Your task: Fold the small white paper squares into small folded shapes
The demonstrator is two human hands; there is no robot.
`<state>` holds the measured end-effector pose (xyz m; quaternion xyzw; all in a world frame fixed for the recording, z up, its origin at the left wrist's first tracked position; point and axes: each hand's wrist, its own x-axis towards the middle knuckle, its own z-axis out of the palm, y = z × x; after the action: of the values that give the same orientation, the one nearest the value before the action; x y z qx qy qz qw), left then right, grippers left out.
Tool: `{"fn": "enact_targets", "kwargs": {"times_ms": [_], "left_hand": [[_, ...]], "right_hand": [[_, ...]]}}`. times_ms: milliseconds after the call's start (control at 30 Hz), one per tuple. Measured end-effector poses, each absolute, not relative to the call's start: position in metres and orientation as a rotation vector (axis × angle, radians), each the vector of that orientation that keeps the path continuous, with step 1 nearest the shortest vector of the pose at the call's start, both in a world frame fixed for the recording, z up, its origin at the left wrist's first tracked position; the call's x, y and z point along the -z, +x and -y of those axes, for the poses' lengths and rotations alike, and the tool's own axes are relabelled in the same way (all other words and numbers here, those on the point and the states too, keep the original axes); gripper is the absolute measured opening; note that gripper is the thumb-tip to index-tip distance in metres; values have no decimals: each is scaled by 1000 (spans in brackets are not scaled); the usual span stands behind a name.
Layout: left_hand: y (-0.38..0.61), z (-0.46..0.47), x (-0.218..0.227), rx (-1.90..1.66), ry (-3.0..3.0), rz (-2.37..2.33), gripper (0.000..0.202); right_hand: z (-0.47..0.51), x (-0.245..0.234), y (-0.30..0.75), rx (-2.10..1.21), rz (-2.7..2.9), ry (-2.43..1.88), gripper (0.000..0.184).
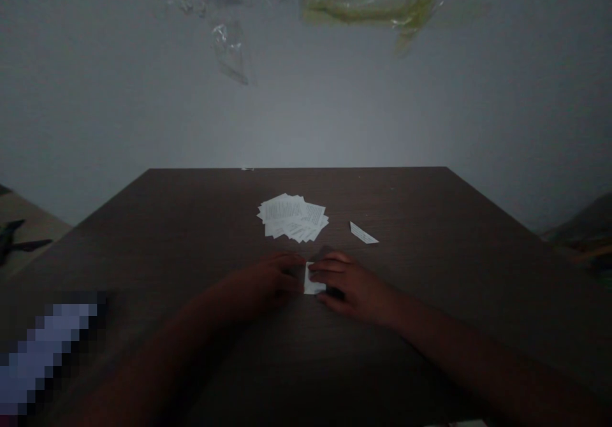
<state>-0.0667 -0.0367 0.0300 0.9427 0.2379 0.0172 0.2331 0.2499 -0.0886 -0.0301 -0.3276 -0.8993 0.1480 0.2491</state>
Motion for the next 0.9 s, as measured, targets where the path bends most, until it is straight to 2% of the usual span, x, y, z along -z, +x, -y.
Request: {"fn": "enact_targets", "kwargs": {"times_ms": [200,333,633,900], "left_hand": [[-70,35,-27,-83,2556,-669,46],[-72,34,-30,-87,2552,-654,46],[-70,22,-15,-276,2455,-717,36],[-71,22,-14,-188,2524,-699,26]], "right_hand": [[86,31,249,-407,2459,-877,34],[86,31,248,-434,2472,-913,33],[87,32,249,-403,2444,-887,31],[85,36,246,-381,2451,-906,35]]}}
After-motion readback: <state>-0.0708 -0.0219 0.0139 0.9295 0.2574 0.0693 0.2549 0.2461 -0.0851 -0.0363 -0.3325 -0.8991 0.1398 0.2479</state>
